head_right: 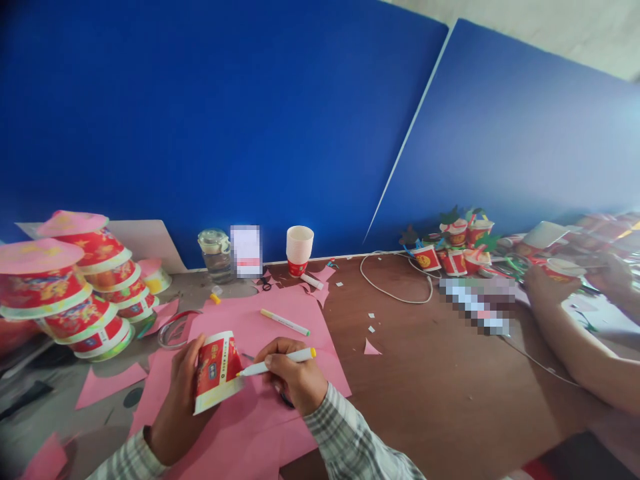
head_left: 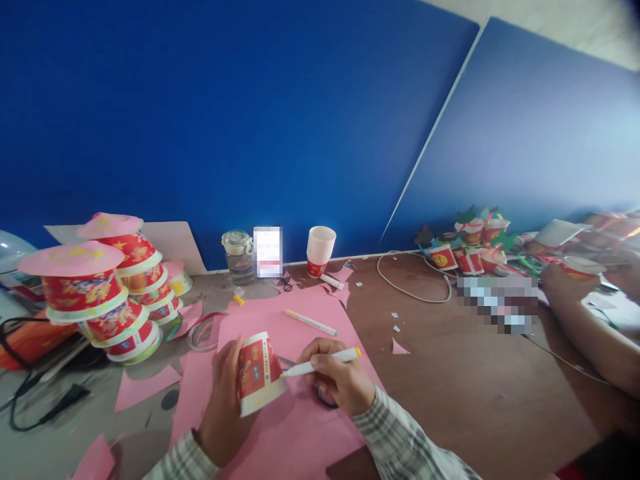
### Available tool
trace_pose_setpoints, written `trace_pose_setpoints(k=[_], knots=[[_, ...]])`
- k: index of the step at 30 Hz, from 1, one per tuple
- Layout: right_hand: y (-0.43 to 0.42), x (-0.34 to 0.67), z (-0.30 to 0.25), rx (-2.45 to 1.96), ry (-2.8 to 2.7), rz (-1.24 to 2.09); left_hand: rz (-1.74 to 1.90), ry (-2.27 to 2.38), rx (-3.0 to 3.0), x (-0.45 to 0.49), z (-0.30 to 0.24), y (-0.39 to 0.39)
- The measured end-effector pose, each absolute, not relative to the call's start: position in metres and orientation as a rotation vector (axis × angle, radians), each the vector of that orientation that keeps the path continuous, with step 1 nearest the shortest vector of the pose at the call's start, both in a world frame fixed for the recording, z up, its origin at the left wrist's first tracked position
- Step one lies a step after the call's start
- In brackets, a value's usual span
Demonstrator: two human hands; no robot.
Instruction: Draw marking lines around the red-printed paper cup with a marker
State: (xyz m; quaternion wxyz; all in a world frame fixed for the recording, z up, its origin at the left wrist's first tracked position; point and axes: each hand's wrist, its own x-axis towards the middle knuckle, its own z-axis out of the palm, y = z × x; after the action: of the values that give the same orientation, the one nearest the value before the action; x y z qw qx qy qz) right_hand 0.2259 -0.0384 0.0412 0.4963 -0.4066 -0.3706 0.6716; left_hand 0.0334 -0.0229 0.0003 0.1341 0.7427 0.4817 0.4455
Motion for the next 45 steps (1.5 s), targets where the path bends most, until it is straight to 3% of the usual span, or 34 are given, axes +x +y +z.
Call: trace_pose_setpoints(k=[30,45], knots=[[-0.045,0.224,0.050,-1.147,-1.221,1.641,1.231,1.348,2.102,0.031,-0.006,-0.025],[-0.037,0.231,0.043,-0.962,-0.984,1.792,1.285,1.304,2.142,0.032,0.000,-0.027]])
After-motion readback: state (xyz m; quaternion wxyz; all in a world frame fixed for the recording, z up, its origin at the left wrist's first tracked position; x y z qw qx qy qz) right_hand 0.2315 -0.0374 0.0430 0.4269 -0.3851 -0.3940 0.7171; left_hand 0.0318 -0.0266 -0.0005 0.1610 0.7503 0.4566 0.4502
